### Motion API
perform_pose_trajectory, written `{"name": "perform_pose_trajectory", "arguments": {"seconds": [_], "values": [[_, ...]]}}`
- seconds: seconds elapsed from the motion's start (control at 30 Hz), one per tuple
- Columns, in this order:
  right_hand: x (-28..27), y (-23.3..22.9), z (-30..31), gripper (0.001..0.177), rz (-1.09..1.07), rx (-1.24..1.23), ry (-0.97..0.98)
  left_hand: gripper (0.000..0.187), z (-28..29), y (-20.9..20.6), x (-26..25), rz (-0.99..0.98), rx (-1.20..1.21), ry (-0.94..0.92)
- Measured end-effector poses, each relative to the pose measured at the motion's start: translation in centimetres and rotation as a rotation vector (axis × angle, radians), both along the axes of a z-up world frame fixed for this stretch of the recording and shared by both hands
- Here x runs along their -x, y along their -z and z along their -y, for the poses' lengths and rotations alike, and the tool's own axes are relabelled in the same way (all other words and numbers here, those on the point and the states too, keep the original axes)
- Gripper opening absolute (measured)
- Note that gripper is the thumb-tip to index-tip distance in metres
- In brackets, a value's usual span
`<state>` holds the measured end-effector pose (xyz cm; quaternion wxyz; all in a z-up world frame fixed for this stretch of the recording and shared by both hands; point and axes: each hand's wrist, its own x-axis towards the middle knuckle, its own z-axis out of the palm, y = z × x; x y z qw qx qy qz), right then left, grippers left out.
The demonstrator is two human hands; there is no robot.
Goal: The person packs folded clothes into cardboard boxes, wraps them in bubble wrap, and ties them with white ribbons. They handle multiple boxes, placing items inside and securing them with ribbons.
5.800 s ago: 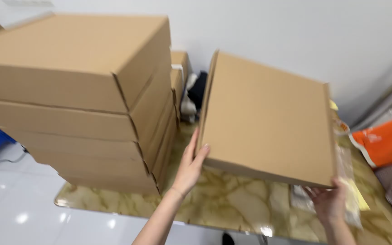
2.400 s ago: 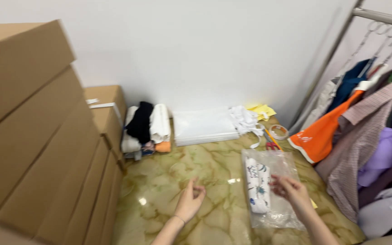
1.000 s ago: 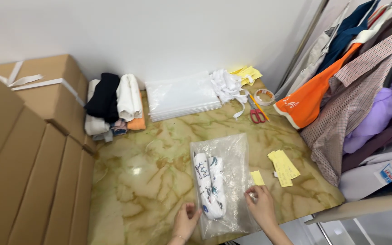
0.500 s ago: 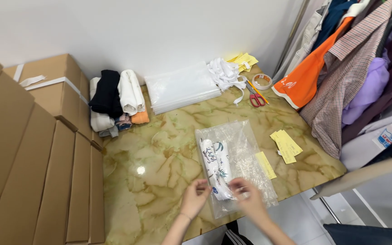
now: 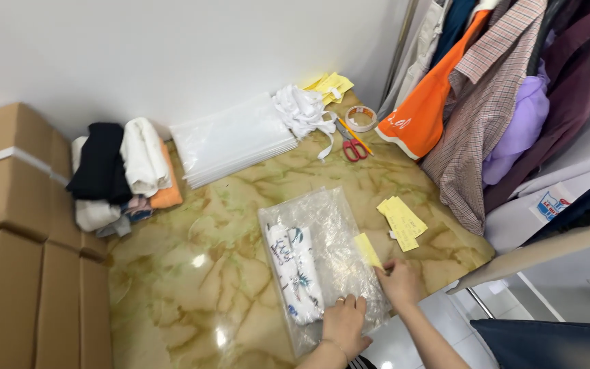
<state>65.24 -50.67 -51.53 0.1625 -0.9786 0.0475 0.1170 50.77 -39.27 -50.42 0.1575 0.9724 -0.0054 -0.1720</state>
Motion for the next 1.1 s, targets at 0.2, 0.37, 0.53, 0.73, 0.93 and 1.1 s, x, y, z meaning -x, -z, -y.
{"name": "perform_pose_trajectory", "arguments": {"seconds": [0.2,0.37,0.53,0.73,0.93,1.1], "values": [[-2.4,-1.3,0.5,0.026,-0.218,-0.178,0.033,0.011,-2.8,2.1,-0.4,0.078,0.364,-0.089],[-7.3,3.6,5.9,0.025,0.067,-0.691,0.147,0.003,-6.0,-6.3,1.9,0.102,0.916,-0.537],[-8.1,0.3,6.9,0.058,0.322,-0.281,-0.003,0.003,-8.8,3.7,9.5,0.564,1.153,-1.409],[-1.4,-2.9,-1.1,0.037,-0.124,-0.127,-0.285,0.007,-12.2,9.4,19.9,0.842,1.232,-1.867],[0.0,1.3,-1.5,0.036,-0.058,-0.206,-0.309,0.011,-13.6,12.2,28.4,0.791,0.924,-2.118],[-2.1,1.7,0.8,0.025,-0.239,-0.607,-0.235,0.043,-11.8,8.7,30.0,0.853,0.404,-1.999]]}}
